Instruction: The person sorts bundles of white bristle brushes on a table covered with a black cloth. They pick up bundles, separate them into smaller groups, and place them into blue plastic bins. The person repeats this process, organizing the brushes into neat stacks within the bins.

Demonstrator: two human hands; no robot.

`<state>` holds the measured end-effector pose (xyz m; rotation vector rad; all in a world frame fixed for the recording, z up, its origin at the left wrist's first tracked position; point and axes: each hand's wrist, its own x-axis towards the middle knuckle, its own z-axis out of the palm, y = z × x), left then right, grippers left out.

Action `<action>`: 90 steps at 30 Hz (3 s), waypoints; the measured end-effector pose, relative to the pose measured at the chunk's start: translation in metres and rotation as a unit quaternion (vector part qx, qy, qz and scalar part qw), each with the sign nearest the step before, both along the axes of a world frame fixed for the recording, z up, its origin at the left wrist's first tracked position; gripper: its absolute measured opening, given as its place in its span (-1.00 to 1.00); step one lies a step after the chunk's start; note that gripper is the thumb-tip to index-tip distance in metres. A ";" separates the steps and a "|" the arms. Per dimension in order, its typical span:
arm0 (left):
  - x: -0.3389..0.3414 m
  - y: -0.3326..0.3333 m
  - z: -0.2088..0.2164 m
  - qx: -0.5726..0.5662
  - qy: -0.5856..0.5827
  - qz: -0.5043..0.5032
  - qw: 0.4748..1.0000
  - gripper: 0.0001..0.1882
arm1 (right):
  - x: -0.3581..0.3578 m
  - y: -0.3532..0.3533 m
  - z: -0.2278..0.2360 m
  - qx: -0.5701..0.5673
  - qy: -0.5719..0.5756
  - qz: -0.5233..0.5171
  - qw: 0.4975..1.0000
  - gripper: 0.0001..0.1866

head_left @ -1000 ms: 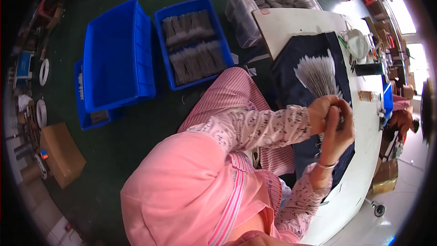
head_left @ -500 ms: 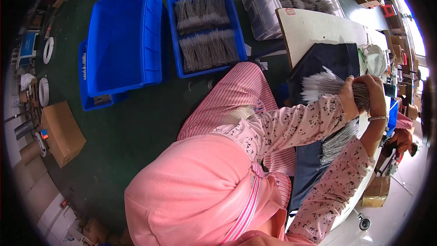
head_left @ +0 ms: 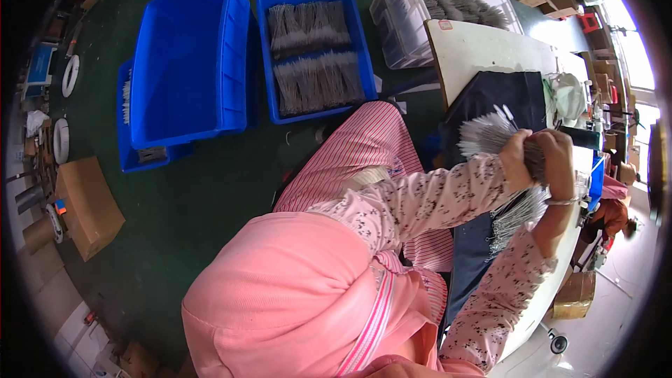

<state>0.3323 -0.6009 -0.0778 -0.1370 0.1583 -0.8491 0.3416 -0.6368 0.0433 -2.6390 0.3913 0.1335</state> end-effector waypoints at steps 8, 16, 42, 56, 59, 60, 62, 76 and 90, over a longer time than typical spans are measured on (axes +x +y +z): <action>-0.012 0.101 0.035 -0.054 0.085 -0.186 0.977 -0.84 | -0.063 0.112 0.014 -0.127 -0.170 -0.007 0.977 -0.69; -0.007 0.167 0.039 0.072 -0.627 0.240 0.738 -0.43 | -0.119 0.154 0.022 -0.214 -0.308 0.079 0.924 -0.27; -0.020 0.293 -0.054 0.073 -0.171 -0.421 0.888 -0.23 | -0.017 0.112 -0.072 0.388 -0.264 0.151 0.870 -0.36; -0.017 0.300 -0.023 0.090 -0.149 -0.427 0.887 -0.21 | -0.013 0.123 -0.064 0.174 -0.315 0.193 0.913 -0.60; -0.012 0.298 -0.021 0.091 -0.112 -0.410 0.901 -0.23 | -0.002 0.130 -0.059 0.154 -0.264 0.185 0.934 -0.57; -0.007 0.297 -0.021 0.080 -0.093 -0.407 0.905 -0.24 | 0.007 0.131 -0.061 0.149 -0.252 0.185 0.938 -0.55; 0.002 0.295 -0.027 0.102 -0.113 -0.363 0.919 -0.27 | 0.029 0.134 -0.070 0.148 -0.250 0.207 0.934 -0.45; 0.215 0.351 -0.223 0.487 0.038 -0.016 0.872 -0.85 | 0.276 0.074 -0.214 -0.103 -0.120 0.310 0.938 -0.57; 0.448 0.302 -0.453 0.953 -0.012 -0.020 0.302 -0.39 | 0.294 0.077 -0.216 -0.066 -0.100 0.357 0.927 -0.61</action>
